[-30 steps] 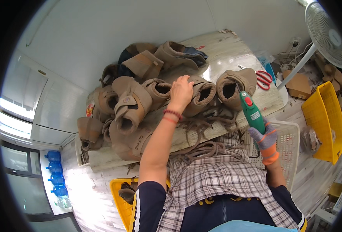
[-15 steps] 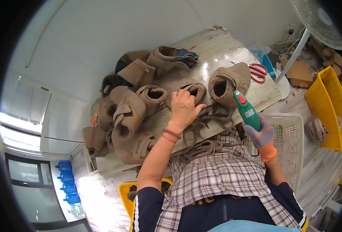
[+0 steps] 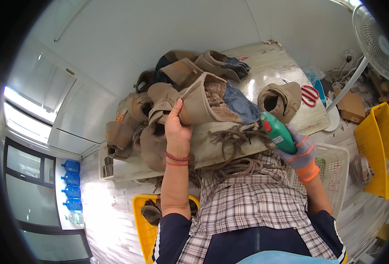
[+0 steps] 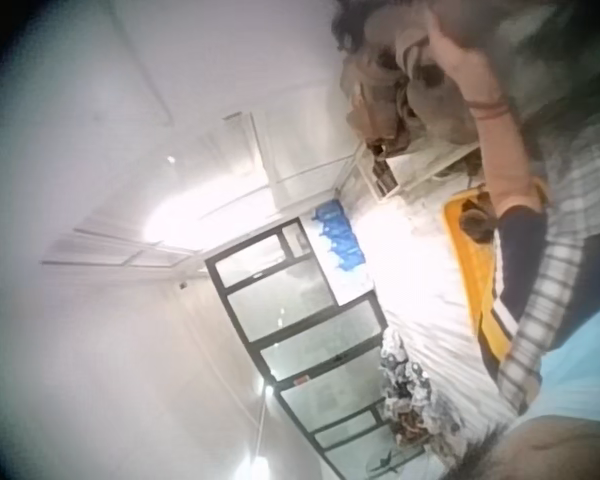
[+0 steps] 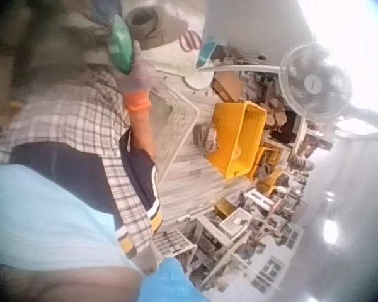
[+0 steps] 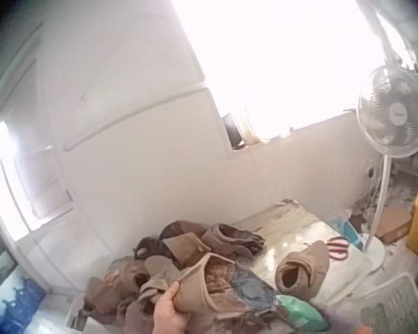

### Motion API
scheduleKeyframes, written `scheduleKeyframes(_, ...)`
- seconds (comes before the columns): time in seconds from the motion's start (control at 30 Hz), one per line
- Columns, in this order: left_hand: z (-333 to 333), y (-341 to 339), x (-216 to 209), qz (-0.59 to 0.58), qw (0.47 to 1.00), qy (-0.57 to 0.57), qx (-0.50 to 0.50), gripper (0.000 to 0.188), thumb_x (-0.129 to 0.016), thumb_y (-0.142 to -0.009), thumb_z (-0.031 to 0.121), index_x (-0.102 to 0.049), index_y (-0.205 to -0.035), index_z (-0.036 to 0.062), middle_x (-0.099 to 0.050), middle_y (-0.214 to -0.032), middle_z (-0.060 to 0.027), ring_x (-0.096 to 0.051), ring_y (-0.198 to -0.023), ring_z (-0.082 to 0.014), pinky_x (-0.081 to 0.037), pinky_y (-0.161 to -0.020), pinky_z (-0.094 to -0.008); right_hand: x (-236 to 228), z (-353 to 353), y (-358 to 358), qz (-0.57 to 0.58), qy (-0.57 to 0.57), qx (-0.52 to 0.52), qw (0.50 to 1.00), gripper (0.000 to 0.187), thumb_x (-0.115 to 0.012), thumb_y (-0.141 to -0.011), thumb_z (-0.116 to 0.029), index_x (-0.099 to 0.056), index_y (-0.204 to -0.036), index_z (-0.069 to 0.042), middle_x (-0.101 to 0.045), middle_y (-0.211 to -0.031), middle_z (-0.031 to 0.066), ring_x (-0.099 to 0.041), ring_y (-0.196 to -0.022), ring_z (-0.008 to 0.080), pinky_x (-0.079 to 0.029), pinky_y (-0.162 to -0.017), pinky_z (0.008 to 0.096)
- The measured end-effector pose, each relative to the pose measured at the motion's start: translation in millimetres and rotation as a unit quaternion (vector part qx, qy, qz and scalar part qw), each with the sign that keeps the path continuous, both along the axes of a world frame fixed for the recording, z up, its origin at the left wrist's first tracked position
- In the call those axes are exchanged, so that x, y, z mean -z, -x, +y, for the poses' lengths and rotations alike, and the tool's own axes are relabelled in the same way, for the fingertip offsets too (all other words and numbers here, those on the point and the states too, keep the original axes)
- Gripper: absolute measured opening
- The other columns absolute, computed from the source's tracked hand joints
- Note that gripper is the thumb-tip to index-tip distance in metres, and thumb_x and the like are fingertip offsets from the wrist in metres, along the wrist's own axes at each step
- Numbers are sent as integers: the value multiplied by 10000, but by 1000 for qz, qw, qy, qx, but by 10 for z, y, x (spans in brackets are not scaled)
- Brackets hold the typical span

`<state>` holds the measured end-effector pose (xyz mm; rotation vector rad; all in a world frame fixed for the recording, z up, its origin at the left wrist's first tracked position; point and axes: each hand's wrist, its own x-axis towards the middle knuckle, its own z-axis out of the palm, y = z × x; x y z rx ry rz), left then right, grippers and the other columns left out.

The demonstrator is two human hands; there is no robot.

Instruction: The person trims the edges of several shoes using a rotary cutting tool and scissors. They handle each shoe individually, rotating it to cut along the seams and remove excess material, then place the trimmed shoes into a yellow basket.

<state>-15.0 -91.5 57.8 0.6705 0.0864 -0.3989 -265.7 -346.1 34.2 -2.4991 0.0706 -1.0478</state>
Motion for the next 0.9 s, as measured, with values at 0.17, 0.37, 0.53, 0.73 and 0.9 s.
scheduleKeyframes(0.17,6,20,157,102,994,-15,19,268,-588,-901,156,-557,-1122,7,-626,-1124,-123,-603,-1038,-271,-478,-934,-433,96,-24,19,-28,126,-22,991,695,-829,-611,-324,-590,-1185,-14,-507,-566,40,-494,-470,199,-415,-482,332)
scheduleKeyframes(0.37,-56,48,231,106,993,-2,46,274,-573,-910,158,-544,-1135,4,-621,-1133,-130,-595,-1051,-285,-476,-939,-448,97,-29,67,-37,141,-9,989,694,-832,-604,-321,-592,-1169,3,-486,-555,25,-476,-458,193,-406,-482,329)
scheduleKeyframes(0.53,-125,116,224,115,993,-3,29,263,-566,-912,146,-545,-1139,14,-619,-1139,-127,-596,-1052,-279,-480,-934,-444,87,-22,46,-24,146,-15,989,683,-830,-605,-329,-600,-1157,0,-495,-562,28,-493,-466,191,-420,-495,324)
scheduleKeyframes(0.73,-216,201,201,110,993,-5,42,252,-564,-911,131,-548,-1136,18,-612,-1150,-125,-597,-1051,-271,-485,-929,-435,59,-4,19,-23,147,-18,989,683,-824,-608,-346,-603,-1155,-1,-513,-584,34,-514,-490,189,-433,-504,322)
scheduleKeyframes(0.9,-262,306,156,93,995,5,31,280,-575,-905,119,-538,-1161,12,-599,-1170,-130,-587,-1066,-265,-478,-935,-426,35,24,-30,-41,143,-22,989,686,-822,-609,-351,-601,-1158,-4,-515,-591,36,-518,-501,189,-434,-509,321)
